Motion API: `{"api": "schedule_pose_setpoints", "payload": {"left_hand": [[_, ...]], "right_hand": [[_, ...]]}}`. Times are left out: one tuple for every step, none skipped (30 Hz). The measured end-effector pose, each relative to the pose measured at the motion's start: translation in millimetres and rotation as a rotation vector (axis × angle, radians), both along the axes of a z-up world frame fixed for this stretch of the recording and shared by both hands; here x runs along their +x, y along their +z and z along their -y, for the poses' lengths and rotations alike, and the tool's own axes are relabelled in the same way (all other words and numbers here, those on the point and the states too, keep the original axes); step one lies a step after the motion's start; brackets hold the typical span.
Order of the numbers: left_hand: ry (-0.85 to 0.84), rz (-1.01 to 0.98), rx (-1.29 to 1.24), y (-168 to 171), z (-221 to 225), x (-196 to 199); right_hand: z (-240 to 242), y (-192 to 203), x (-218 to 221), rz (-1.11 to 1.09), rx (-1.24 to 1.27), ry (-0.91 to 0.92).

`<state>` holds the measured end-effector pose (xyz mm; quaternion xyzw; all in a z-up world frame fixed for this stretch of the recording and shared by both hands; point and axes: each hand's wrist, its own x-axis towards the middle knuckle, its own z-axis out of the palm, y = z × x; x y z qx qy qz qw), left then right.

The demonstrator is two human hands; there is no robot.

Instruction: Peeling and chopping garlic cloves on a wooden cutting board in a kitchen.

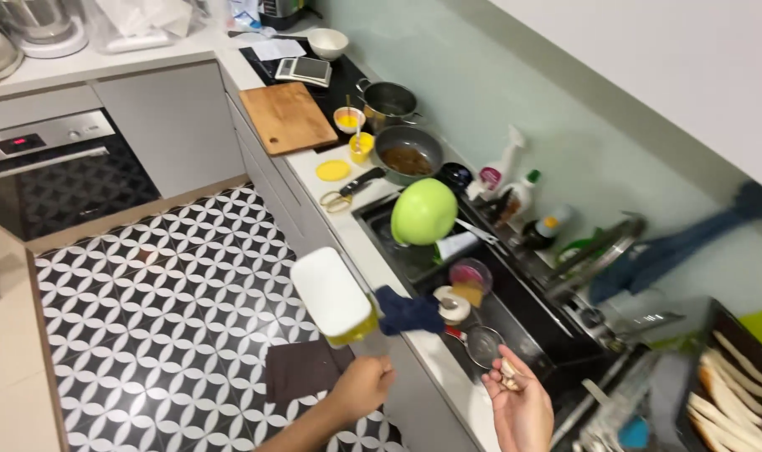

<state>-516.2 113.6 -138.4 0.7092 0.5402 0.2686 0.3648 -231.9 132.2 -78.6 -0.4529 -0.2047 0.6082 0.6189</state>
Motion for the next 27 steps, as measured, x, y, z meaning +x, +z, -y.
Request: {"api": "schedule_pose_setpoints", "payload": {"left_hand": [[-0.002,0.058,-0.006,-12,-5,-11],[-0.010,0.053,-0.013,-11,-15,-21],[-0.076,0.134,0.077,-10,-26,-29],[-0.147,0.215,0.166,-10,-38,-37],[-0.160,0.211,0.159,-10,-50,-45],[-0.196,0.178,-0.041,-11,-68,-53],[-0.231,0.141,-0.241,-11,-86,-61],[-0.246,0.132,-0.237,-23,-100,-76],[-0.241,0.109,-0.133,-36,-114,-90],[-0.233,0.095,-0.043,-50,-119,-99],[-0.244,0.096,-0.052,-65,-120,-114],[-0.189,0.113,-0.078,-77,-130,-135],[-0.134,0.129,-0.104,-88,-140,-155],[-0.144,0.126,-0.122,-97,-140,-188],[-0.123,0.092,-0.233,-106,-130,-210],[-0.104,0.052,-0.332,-116,-119,-223],[-0.083,0.010,-0.430,-155,-130,-254],[-0.064,-0.029,-0.530,-191,-138,-282],[-0.043,-0.069,-0.628,-223,-148,-309],[-0.055,-0.072,-0.640,-238,-146,-325],[-0.004,0.027,-0.644,-254,-145,-341],[0.051,0.124,-0.643,-269,-145,-359],[0.044,0.121,-0.651,-264,-153,-362],[0.190,0.173,-0.670,-259,-155,-368],[0.338,0.223,-0.688,-254,-157,-374],[0.335,0.217,-0.702,-215,-176,-366],[0.351,0.284,-0.686,-176,-196,-359]], "right_hand": [[-8,-2,-18,-0.014,-0.019,0.012],[-16,0,-35,-0.020,-0.026,0.003],[-25,1,-52,-0.029,-0.023,0.057],[-34,2,-68,-0.039,-0.018,0.105],[-43,-2,-79,-0.045,-0.023,0.092],[-57,-7,-90,-0.034,-0.011,0.110],[-71,-11,-101,-0.023,0.002,0.128],[-86,-8,-115,-0.028,0.009,0.112],[-102,-6,-128,-0.021,-0.010,0.105],[-111,-3,-137,-0.008,-0.044,0.103],[-121,-5,-144,-0.008,-0.052,0.091],[-140,-7,-154,-0.024,-0.001,0.107],[-159,-8,-165,-0.038,0.050,0.123],[-169,2,-177,-0.042,0.034,0.111],[-179,11,-189,-0.045,0.056,0.109],[-194,19,-201,-0.049,0.090,0.105],[-206,21,-212,-0.055,0.086,0.090],[-215,24,-222,-0.039,0.073,0.094],[-225,27,-231,-0.022,0.061,0.098],[-234,24,-240,-0.022,0.049,0.087],[-243,20,-249,-0.054,0.067,0.097],[-254,17,-259,-0.087,0.089,0.111],[-267,17,-269,-0.088,0.082,0.103],[-277,16,-282,-0.127,0.084,0.121],[-287,15,-294,-0.166,0.086,0.138],[-299,13,-308,-0.169,0.072,0.131],[-311,11,-322,-0.191,0.103,0.174]]}}
